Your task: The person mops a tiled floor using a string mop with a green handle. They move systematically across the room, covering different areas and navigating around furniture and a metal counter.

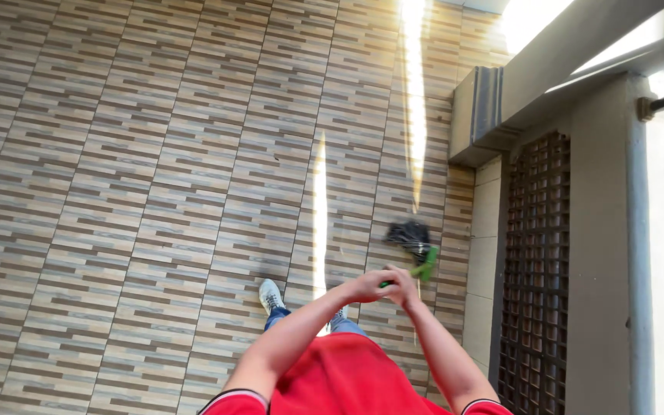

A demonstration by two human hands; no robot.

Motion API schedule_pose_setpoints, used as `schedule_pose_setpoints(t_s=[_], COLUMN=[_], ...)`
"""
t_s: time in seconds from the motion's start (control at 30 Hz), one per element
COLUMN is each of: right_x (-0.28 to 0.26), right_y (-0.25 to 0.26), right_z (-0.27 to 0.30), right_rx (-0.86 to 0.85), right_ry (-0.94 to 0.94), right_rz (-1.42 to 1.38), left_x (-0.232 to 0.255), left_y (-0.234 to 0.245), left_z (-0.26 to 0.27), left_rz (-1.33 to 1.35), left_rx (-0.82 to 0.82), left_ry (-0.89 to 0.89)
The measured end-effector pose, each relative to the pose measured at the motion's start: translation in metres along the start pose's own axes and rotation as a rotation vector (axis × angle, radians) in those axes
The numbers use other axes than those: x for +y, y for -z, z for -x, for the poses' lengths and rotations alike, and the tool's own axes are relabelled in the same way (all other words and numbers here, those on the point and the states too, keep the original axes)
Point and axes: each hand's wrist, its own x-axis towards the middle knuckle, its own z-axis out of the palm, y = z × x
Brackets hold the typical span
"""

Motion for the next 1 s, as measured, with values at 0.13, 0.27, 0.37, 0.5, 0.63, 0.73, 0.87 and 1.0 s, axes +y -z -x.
schedule_pose_setpoints(t_s=[0.13,0.27,0.37,0.5,0.63,0.73,0.87,1.0], right_x=[-0.018,-0.001,0.004,-0.026,-0.054,-0.078,-0.026,-0.017], right_y=[0.043,0.017,-0.042,-0.190,-0.348,-0.445,-0.506,-0.533], right_z=[0.048,0.052,0.035,0.021,0.035,0.068,0.055,0.055], right_rx=[0.107,0.113,-0.025,-0.107,-0.315,-0.507,-0.848,-1.007], right_ry=[0.385,0.300,0.375,0.459,0.662,0.520,0.691,0.665], right_rz=[0.693,1.042,1.174,0.950,0.748,0.687,0.733,0.787], left_x=[-0.033,-0.026,-0.023,0.005,0.088,0.095,0.102,0.103], left_y=[-0.061,-0.049,0.000,0.079,0.141,0.142,0.126,0.113], left_z=[-0.039,-0.005,0.052,0.169,0.310,0.399,0.458,0.481], left_rz=[-0.020,-0.077,-0.118,-0.197,-0.261,-0.329,-0.365,-0.378], left_rx=[-0.001,0.007,0.005,0.085,0.233,0.358,0.451,0.600], left_ry=[0.002,0.006,0.012,0.009,0.022,0.115,0.198,0.187])
